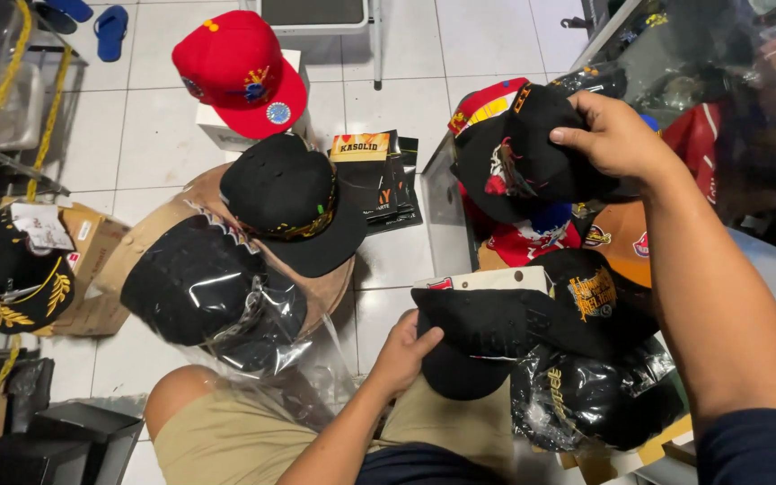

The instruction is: The person sits on the floor and sorts through a pile of baseball caps. They pick up individual caps, briefly inspect them, and place them back into the pile or onto a nearby stack. The person handles multiple caps of different colors and designs throughout the clip.

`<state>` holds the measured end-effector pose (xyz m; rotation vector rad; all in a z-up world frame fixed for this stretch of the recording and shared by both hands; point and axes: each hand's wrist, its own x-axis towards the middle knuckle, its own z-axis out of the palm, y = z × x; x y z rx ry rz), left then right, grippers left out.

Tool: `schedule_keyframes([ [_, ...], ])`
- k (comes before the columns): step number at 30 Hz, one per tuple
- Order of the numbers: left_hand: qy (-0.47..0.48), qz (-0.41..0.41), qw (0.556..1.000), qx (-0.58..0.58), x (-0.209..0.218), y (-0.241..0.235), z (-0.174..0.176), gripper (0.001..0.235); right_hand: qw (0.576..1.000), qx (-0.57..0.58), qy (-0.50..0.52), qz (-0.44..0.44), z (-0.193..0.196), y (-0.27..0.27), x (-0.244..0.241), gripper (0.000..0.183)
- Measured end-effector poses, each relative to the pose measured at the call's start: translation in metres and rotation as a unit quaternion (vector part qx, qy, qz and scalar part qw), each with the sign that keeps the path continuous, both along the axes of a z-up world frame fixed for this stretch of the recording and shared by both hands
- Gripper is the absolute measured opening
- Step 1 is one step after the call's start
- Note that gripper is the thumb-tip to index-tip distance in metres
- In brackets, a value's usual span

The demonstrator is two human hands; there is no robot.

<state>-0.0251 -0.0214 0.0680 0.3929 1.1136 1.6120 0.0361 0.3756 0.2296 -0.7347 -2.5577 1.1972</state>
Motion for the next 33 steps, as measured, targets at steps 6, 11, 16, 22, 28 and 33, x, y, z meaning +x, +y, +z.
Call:
schedule_keyframes([
  [6,-0.033,0.014,0.999,-0.012,-0.005,-0.048,0.007,0.052,0.991,-0.103,-0.040,0.075,0.018,-0.061,-0.052,0.026],
  [11,-0.025,0.038,0.999,-0.011,-0.008,-0.072,0.004,0.048,0.918,0.090,-0.256,0.290,0.019,-0.155,-0.138,0.026],
  [16,-0.053,0.067,0.996,0.017,-0.007,-0.082,-0.010,0.046,0.822,0.273,-0.277,0.417,-0.029,-0.236,-0.228,0.032],
  [22,-0.103,0.073,0.989,0.082,-0.009,-0.083,-0.022,0.048,0.835,0.416,0.083,0.350,-0.092,-0.274,-0.263,0.041],
  [28,-0.087,0.058,0.991,0.084,-0.017,-0.085,-0.025,0.048,0.897,0.385,0.067,0.206,-0.108,-0.271,-0.223,0.097],
  [33,-0.108,0.048,0.990,0.072,-0.018,-0.084,-0.022,0.050,0.910,0.347,-0.088,0.207,-0.120,-0.268,-0.225,0.111],
])
